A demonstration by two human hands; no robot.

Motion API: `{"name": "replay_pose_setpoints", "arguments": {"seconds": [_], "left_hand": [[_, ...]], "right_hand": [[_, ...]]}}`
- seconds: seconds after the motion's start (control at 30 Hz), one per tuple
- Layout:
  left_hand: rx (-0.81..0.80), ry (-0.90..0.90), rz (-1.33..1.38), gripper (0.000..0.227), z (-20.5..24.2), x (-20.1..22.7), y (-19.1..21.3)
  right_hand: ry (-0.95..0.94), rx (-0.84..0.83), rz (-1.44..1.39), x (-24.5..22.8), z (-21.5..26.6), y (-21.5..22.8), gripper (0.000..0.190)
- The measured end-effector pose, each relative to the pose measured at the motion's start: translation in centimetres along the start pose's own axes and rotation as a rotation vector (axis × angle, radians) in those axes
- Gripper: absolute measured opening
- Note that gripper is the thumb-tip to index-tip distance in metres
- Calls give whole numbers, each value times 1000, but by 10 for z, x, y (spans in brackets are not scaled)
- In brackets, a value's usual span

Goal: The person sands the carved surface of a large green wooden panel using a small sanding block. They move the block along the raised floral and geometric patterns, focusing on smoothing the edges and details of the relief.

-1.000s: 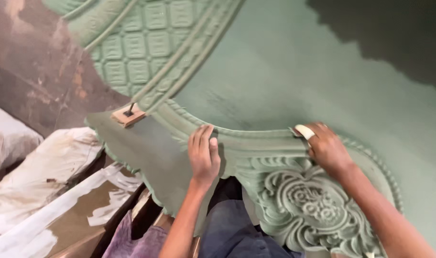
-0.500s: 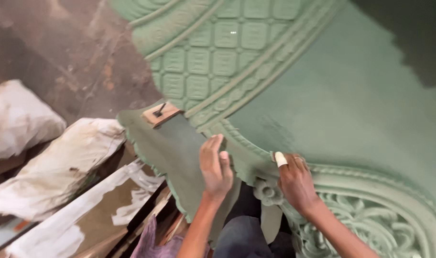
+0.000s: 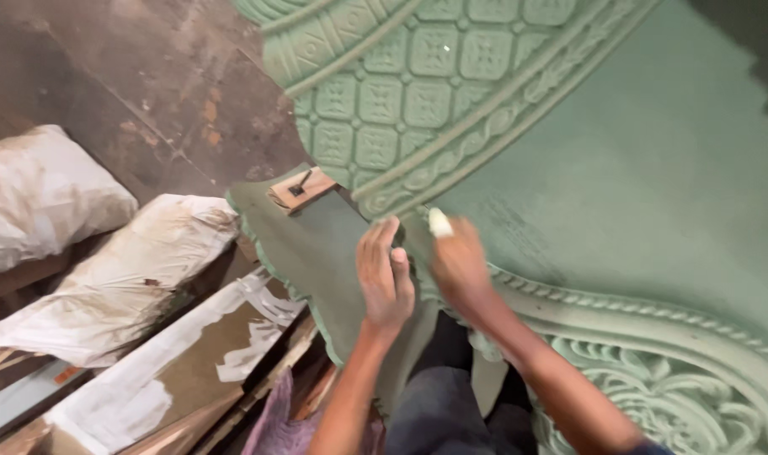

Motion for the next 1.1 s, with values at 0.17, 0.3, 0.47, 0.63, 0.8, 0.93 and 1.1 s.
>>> {"name": "replay_pose_setpoints", "arguments": {"seconds": [0.17,0.3,0.47,0.63,0.8,0.93,1.1], "left_hand": [[-77,-47,50,47,-4,6,-8],[-96,-26,114,49,-20,4,-16],[-68,-30,102,47,5,8,-24],[-79,-2,74,46,-6,-2,-22],[-81,81,50,49,27,-6,-22],[-75,79,93,54,38,-9,-17],[-47,112,69,56,29,-15,4]], "right_hand": [[107,220,-82,6,35,15,44],[-44,171,-101,15,24,6,42],[-46,160,-247,8,19,4,26],[-14,308,-85,7,32,33,50],[-114,301,-211,-15,-9,2,21],[-602,92,-627,13,28,9,21],[-31,389,-154,-26,20,48,32]]}}
Point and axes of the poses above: each hand's wrist, its own z-axis away from the middle knuckle, its own y-axis out of the back of the hand, x = y × z, the point moved 4 cm from there along -z, towards the middle knuckle, and after that the axes turned 3 degrees about -y, right-handed, at the moved point
